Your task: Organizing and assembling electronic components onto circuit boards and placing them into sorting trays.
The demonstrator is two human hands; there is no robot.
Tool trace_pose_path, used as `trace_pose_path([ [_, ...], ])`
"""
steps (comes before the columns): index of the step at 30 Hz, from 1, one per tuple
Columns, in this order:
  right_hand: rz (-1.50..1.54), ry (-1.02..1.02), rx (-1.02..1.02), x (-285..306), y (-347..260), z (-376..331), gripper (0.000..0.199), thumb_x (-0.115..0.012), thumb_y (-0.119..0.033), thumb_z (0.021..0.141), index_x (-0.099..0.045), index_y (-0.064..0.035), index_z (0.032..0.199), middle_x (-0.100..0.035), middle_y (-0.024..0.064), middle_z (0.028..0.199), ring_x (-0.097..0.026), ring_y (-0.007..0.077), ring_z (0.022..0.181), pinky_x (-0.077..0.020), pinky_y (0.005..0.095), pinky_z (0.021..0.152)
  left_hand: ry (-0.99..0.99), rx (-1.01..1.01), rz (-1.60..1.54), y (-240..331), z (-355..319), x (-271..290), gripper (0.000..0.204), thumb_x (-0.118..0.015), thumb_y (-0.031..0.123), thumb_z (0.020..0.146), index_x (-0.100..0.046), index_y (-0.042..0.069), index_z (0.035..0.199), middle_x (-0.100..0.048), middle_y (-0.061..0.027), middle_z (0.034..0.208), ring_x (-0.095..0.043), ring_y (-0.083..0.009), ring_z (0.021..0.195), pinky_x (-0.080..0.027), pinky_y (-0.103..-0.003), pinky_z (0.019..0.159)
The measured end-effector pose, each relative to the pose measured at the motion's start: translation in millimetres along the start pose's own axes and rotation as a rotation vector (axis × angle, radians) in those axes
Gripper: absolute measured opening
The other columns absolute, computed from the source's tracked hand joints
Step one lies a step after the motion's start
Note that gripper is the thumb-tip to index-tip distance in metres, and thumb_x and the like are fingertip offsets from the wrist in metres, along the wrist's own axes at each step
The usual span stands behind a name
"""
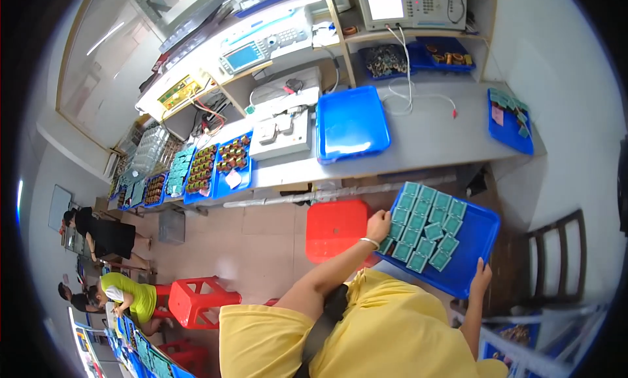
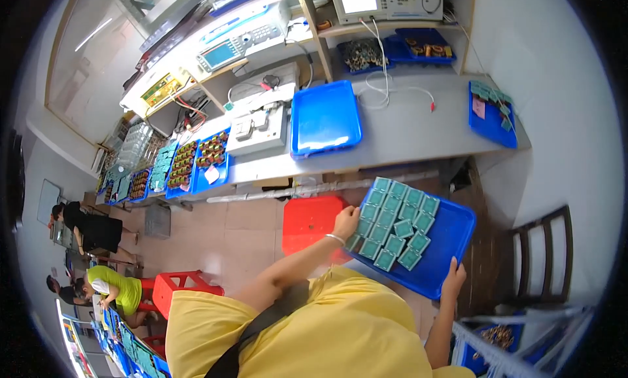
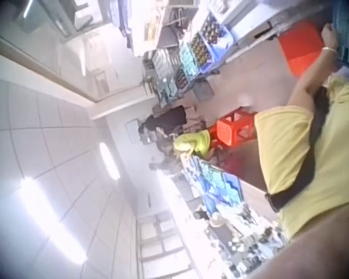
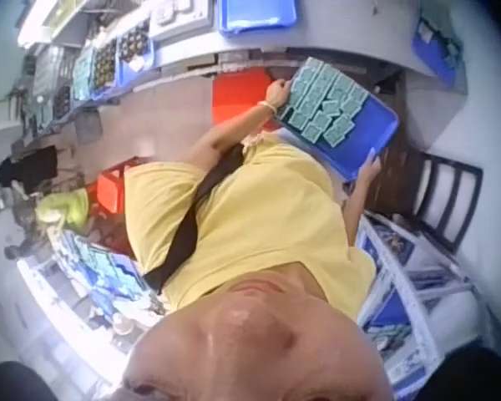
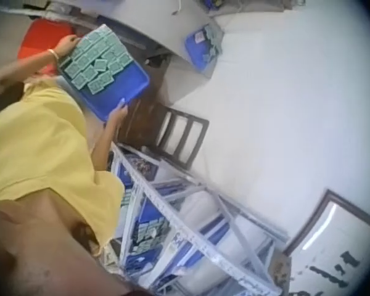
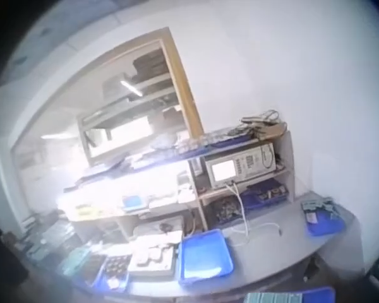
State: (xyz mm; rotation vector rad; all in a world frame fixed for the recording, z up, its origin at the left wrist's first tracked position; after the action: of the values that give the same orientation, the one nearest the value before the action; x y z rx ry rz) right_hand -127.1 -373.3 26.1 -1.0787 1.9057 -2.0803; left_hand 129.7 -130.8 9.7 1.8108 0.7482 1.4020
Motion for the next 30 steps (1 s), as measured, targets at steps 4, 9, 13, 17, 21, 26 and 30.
trace_pose_path([
  [4,-0.002,0.077,-0.075,-5.9,1.3,73.7,0.037,-0.047,-0.028,0.09,-0.058,0.008,0.085,-0.059,0.0122,0.072,-0.054,0.0183,0.065,-0.0425,0.0344,0.062,-0.043,-0.097,0.08,47.3,82.5,-50.5,0.034,-0.043,0.031,0.085,-0.058,0.001,0.084,-0.059,-0.0244,0.087,-0.055,-0.042,0.084,-0.043,-0.048,0.077],
  [9,0.114,0.184,-0.076,-50.0,10.0,149.3,0.039,-0.048,-0.029,0.09,-0.057,0.0072,0.081,-0.057,0.0156,0.067,-0.052,0.0244,0.059,-0.041,0.0365,0.06,-0.153,-0.045,0.203,89.7,181.5,-79.9,0.041,-0.04,0.035,0.086,-0.059,-0.001,0.088,-0.059,-0.0257,0.09,-0.056,-0.0412,0.087,-0.042,-0.047,0.081],
  [13,-0.009,0.195,-0.158,-60.6,16.7,182.9,0.04,-0.048,-0.031,0.09,-0.058,0.0072,0.088,-0.06,0.0158,0.073,-0.054,0.024,0.061,-0.0425,0.0349,0.06,-0.244,-0.021,0.275,121.4,230.4,-110.2,0.044,-0.04,0.038,0.087,-0.059,-0.002,0.089,-0.06,-0.0253,0.091,-0.056,-0.0403,0.089,-0.042,-0.046,0.082],
  [17,0.128,0.285,-0.182,-88.3,-5.8,200.6,0.041,-0.046,-0.031,0.091,-0.058,0.0081,0.091,-0.061,0.0167,0.078,-0.055,0.0238,0.066,-0.0445,0.0346,0.063,-0.362,0.015,0.314,131.3,278.0,-121.6,0.049,-0.039,0.042,0.087,-0.057,-0.002,0.101,-0.06,-0.0253,0.094,-0.056,-0.0392,0.093,-0.043,-0.043,0.085],
  [21,0.292,0.348,-0.28,-124.0,13.9,226.3,0.04,-0.045,-0.029,0.092,-0.056,0.0091,0.097,-0.061,0.0181,0.086,-0.056,0.0249,0.072,-0.0465,0.0347,0.068,-0.276,-0.028,0.318,130.9,295.2,-129.2,0.052,-0.041,0.045,0.086,-0.05,0.004,0.118,-0.054,-0.0204,0.113,-0.051,-0.0369,0.106,-0.04,-0.043,0.091],
  [26,0.211,0.054,-0.341,-165.9,14.6,242.8,0.045,-0.043,-0.031,0.092,-0.05,0.011,0.107,-0.059,0.0182,0.094,-0.057,0.0277,0.077,-0.0482,0.035,0.07,0.189,-0.325,0.214,138.9,235.3,-78.4,0.027,-0.052,0.024,0.083,-0.054,0.006,0.103,-0.056,-0.017,0.098,-0.051,-0.0357,0.092,-0.042,-0.043,0.082],
  [30,0.493,-0.235,-0.433,-202.2,-9.4,261.4,0.051,-0.043,-0.04,0.091,-0.046,0.008,0.108,-0.057,0.018,0.093,-0.058,0.0311,0.067,-0.0516,0.0402,0.063,0.178,-0.251,0.117,109.9,151.0,-16.7,0.017,-0.047,0.017,0.086,-0.055,0.003,0.09,-0.055,-0.0181,0.089,-0.051,-0.0357,0.088,-0.043,-0.04,0.078],
])
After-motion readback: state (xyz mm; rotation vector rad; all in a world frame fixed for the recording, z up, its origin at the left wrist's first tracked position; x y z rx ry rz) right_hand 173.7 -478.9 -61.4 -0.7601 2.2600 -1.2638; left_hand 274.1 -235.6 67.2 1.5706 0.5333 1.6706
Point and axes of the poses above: each hand's wrist, its own z-axis towards the middle knuckle, its own x-axis out of the back of the hand, y = z × x, the point moved 1 cm from there along z, towards the middle knuckle
